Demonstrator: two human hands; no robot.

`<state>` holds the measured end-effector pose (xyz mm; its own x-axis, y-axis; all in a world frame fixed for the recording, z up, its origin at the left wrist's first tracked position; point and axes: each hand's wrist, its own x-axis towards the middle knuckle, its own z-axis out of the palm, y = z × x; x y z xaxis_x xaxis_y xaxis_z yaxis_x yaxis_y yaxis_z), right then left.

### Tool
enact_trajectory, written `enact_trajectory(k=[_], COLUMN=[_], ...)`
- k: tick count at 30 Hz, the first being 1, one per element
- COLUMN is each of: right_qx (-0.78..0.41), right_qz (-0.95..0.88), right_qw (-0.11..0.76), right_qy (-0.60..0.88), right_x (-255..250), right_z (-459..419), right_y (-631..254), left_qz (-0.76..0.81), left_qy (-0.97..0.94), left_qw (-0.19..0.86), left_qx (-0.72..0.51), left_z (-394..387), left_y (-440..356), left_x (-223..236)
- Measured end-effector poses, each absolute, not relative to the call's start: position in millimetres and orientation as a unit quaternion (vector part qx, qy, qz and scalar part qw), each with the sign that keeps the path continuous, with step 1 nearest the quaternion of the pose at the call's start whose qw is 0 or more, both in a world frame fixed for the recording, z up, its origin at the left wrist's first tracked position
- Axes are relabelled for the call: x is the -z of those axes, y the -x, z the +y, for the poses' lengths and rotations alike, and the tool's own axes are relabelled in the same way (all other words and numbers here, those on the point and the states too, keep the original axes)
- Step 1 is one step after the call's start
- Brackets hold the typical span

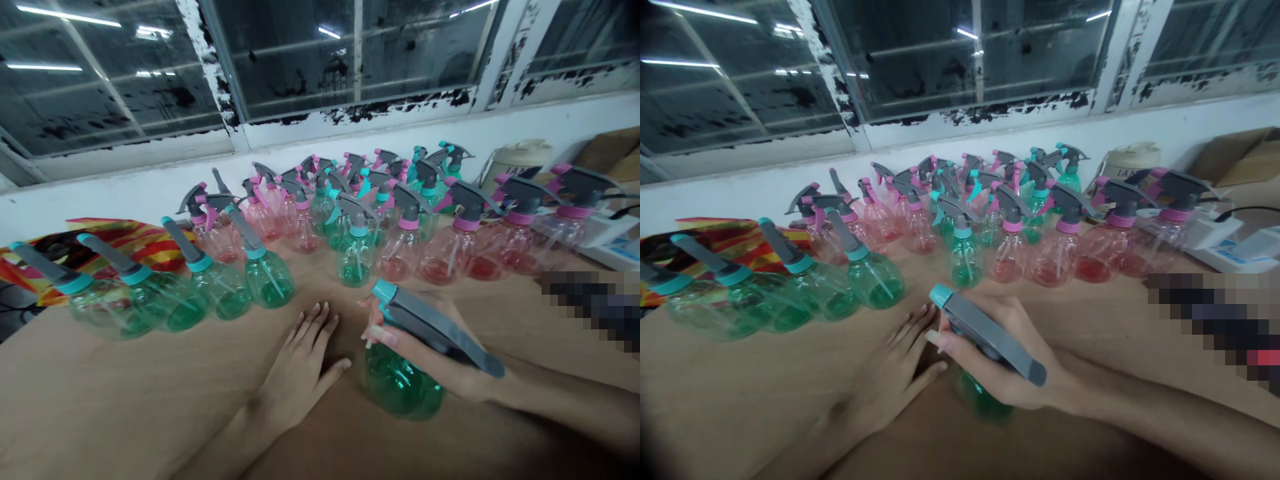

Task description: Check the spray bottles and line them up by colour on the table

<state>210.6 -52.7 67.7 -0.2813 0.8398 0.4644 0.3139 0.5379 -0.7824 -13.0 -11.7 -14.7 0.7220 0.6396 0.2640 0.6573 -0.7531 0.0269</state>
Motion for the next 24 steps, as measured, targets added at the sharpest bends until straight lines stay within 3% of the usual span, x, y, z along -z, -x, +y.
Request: enact_trajectory(k=[24], right_qx=[-0.269], right_qz=[-0.754], right_qw=[0.456], right_qy=[0.390], right_x=[-65.5], right_z=[-51.0], right_y=[-212.3], left_qz=[-0.355], left_qy=[0.927], left_qw=[0.047], left_qx=[0.109], left_z=[-11.8], left_y=[10.8], left_x=[13.2])
